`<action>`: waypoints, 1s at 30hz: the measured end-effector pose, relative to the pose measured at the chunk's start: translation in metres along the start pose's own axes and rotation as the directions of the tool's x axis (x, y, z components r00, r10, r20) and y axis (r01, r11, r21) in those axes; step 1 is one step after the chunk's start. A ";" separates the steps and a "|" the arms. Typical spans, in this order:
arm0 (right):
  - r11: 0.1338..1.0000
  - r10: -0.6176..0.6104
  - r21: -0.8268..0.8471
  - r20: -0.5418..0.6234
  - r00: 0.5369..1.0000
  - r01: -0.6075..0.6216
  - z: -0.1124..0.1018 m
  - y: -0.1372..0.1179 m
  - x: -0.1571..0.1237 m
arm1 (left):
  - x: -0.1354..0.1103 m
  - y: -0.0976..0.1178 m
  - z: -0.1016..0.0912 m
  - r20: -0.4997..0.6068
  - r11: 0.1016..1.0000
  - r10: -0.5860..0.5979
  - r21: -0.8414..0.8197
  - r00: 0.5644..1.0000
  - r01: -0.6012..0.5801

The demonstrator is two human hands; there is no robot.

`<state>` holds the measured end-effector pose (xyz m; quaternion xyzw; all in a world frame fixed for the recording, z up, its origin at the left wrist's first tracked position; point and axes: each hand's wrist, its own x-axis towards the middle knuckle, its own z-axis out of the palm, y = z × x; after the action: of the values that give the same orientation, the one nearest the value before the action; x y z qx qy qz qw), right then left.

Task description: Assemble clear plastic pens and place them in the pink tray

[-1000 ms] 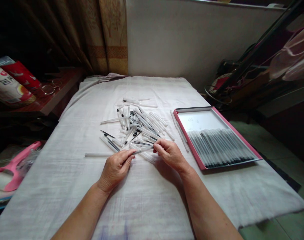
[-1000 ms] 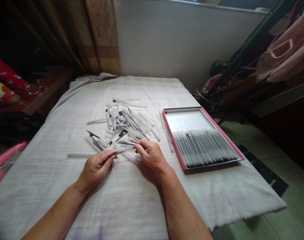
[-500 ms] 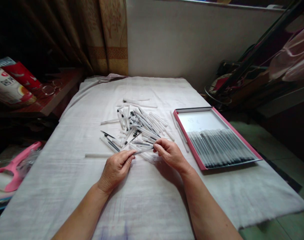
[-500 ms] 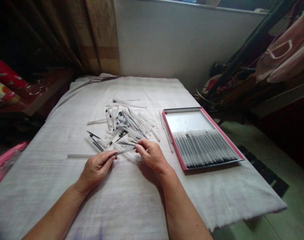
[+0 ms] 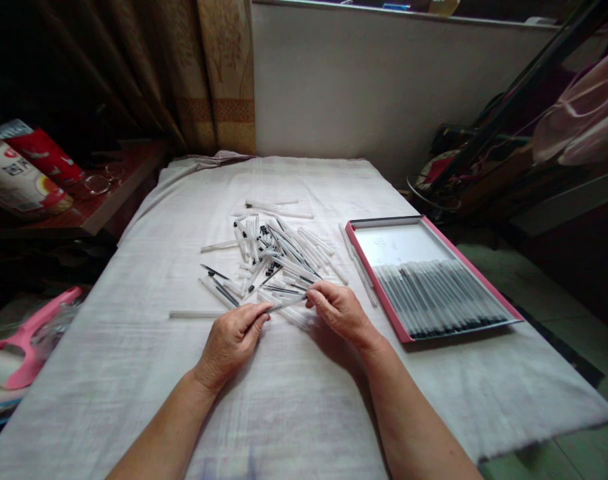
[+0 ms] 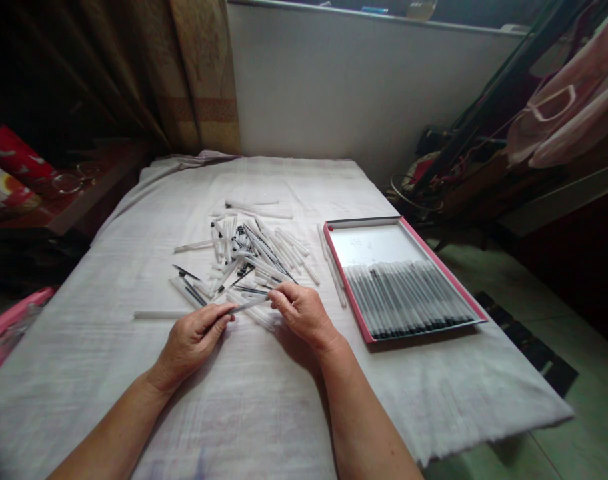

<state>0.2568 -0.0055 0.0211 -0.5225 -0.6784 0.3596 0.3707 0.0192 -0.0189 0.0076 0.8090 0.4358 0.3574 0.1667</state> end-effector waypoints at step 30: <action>0.910 -0.061 -0.410 0.024 0.998 0.065 0.025 -0.028 0.022 | 0.010 0.003 -0.004 0.040 0.454 -0.612 -0.800 0.790 0.392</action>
<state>0.2184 0.0079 0.0369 -0.5646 -0.7572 0.1999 0.2606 0.0216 -0.0129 0.0165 0.4349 0.4761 0.5425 0.5384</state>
